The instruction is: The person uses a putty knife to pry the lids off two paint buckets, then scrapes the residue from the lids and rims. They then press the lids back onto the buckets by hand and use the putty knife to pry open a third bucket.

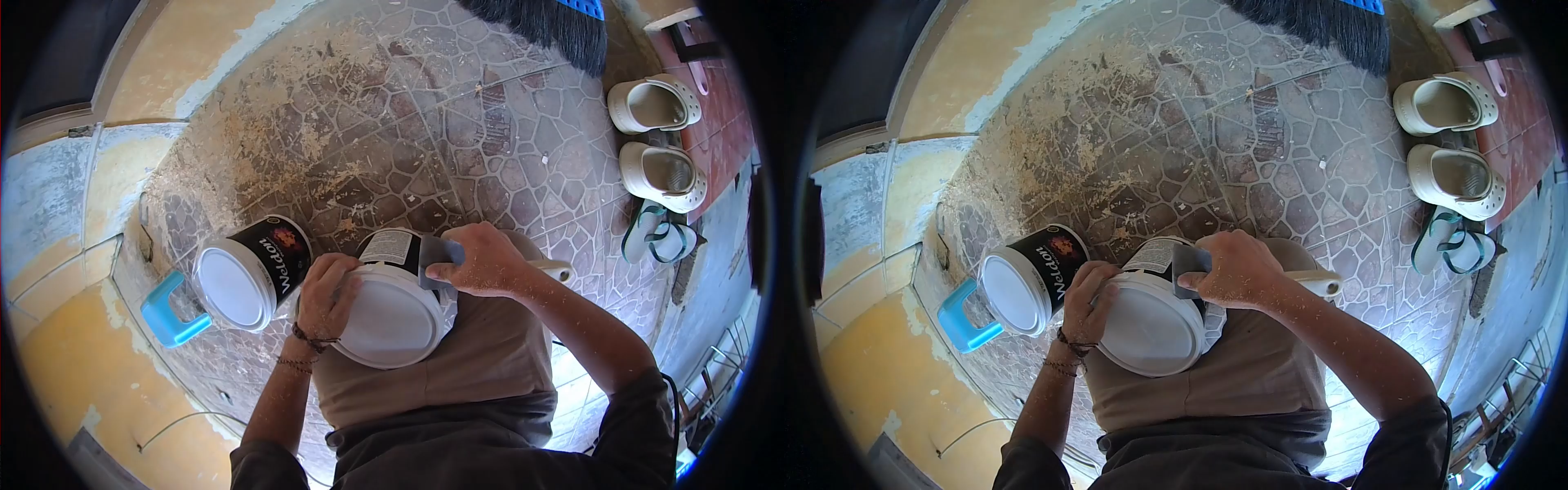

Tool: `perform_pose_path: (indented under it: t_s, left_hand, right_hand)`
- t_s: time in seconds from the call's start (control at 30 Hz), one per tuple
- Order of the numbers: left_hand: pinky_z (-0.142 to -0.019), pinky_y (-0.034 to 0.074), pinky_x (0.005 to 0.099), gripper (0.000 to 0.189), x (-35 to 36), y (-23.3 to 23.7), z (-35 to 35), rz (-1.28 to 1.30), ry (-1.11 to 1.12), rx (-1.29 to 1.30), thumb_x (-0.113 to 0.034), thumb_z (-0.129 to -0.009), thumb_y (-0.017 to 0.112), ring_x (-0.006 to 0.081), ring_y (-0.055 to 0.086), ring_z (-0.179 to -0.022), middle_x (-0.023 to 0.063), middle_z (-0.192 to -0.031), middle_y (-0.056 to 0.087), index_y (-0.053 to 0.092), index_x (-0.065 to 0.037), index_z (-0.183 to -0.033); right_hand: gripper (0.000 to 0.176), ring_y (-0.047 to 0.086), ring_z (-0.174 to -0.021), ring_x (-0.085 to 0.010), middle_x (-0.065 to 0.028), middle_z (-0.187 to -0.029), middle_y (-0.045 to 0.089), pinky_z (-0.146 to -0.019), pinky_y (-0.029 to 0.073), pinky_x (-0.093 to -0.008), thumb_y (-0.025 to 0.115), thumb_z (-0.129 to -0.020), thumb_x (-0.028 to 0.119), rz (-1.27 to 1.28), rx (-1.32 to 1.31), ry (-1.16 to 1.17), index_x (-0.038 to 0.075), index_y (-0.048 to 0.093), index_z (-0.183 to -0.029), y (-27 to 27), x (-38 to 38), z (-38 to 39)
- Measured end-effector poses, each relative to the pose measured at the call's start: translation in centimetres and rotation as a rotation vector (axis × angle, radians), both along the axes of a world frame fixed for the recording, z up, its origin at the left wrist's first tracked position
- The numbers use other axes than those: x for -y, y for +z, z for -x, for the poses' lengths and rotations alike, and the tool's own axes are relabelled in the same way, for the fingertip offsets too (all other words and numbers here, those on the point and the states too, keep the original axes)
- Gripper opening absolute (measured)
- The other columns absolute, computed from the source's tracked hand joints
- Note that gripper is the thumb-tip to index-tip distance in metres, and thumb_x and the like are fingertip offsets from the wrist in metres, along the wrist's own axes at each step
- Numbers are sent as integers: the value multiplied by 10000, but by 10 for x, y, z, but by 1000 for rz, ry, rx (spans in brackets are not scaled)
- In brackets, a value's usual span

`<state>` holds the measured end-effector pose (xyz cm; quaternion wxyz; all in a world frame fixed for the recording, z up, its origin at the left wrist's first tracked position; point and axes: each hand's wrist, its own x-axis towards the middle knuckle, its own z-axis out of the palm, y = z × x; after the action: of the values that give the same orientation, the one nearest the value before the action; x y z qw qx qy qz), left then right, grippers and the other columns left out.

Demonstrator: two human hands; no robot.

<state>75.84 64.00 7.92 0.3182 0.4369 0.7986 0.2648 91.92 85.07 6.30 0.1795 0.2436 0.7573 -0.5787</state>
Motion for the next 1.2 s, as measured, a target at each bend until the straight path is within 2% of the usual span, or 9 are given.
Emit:
perform_pose_path:
  t_s: [0.17, 0.27, 0.47, 0.67, 0.77, 0.87, 0.97, 1.07, 1.2]
  left_hand:
    - [-827, 432, 410, 210, -5, -5, 1, -40, -54, 32, -152, -851, 535, 342, 565, -923, 166, -985, 589, 580, 11, -976]
    - [-829, 432, 413, 209, -5, -6, 3, -52, -53, 51, -158, -853, 529, 344, 564, -934, 168, -998, 591, 577, 10, -967]
    - [-840, 429, 418, 223, -5, -6, 3, -47, -56, 46, -166, -852, 522, 338, 562, -943, 163, -1008, 592, 580, 6, -982]
    - [-858, 413, 410, 219, -7, -2, 3, -2, -108, 17, -165, -844, 531, 321, 548, -973, 144, -1019, 585, 584, -3, -981]
    - [-855, 416, 401, 224, -8, -3, 1, -17, -110, 8, -154, -832, 526, 319, 552, -963, 146, -1013, 587, 582, 3, -982]
    - [-845, 432, 390, 235, -7, -3, 1, -42, -90, 7, -130, -813, 512, 324, 570, -933, 165, -998, 596, 580, 20, -982]
    - [-856, 434, 394, 239, -5, -5, 0, -97, -61, 14, -119, -815, 532, 326, 570, -951, 168, -1012, 598, 574, 20, -1005]
    - [-862, 436, 399, 251, -3, -5, 0, -117, -78, -13, -122, -824, 554, 330, 568, -967, 175, -1031, 598, 572, 15, -1033]
    - [-865, 436, 405, 262, -2, -6, 0, -128, -84, -31, -129, -834, 565, 335, 566, -986, 182, -1058, 595, 570, 12, -1054]
  right_hand:
    - [428, 596, -545, -128, -77, -712, 634, -463, 488, -249, 729, -764, 385, 614, 346, -141, 0, 638, -925, -13, -5, 1]
    - [442, 591, -541, -124, -73, -711, 629, -459, 484, -241, 744, -745, 405, 759, 440, -30, 7, 640, -909, -39, -8, 7]
    - [462, 591, -543, -124, -70, -718, 628, -446, 474, -232, 748, -734, 429, 781, 433, 26, 14, 643, -907, -38, -11, 12]
    - [357, 650, -702, -289, -159, -735, 655, -655, 517, -375, 697, -766, 339, 76, -107, 195, 18, 651, -916, -23, -5, 10]
    - [368, 624, -726, -328, -189, -814, 641, -730, 479, -421, 699, -749, 336, -57, 21, 104, 2, 644, -895, 3, 1, 8]
    - [370, 639, -685, -277, -161, -787, 656, -647, 512, -384, 706, -760, 349, -69, 20, 88, 9, 656, -899, 3, 2, 6]
    - [386, 641, -661, -215, -125, -772, 659, -561, 528, -321, 717, -764, 367, 467, 325, 37, 18, 664, -919, -10, -9, 14]
    - [403, 633, -661, -170, -92, -775, 650, -502, 523, -255, 727, -763, 384, 611, 378, 102, 23, 669, -933, -32, -10, 18]
    - [389, 647, -589, -239, -162, -707, 648, -572, 528, -332, 703, -765, 317, 363, 15, 101, -31, 641, -928, -25, -6, 12]
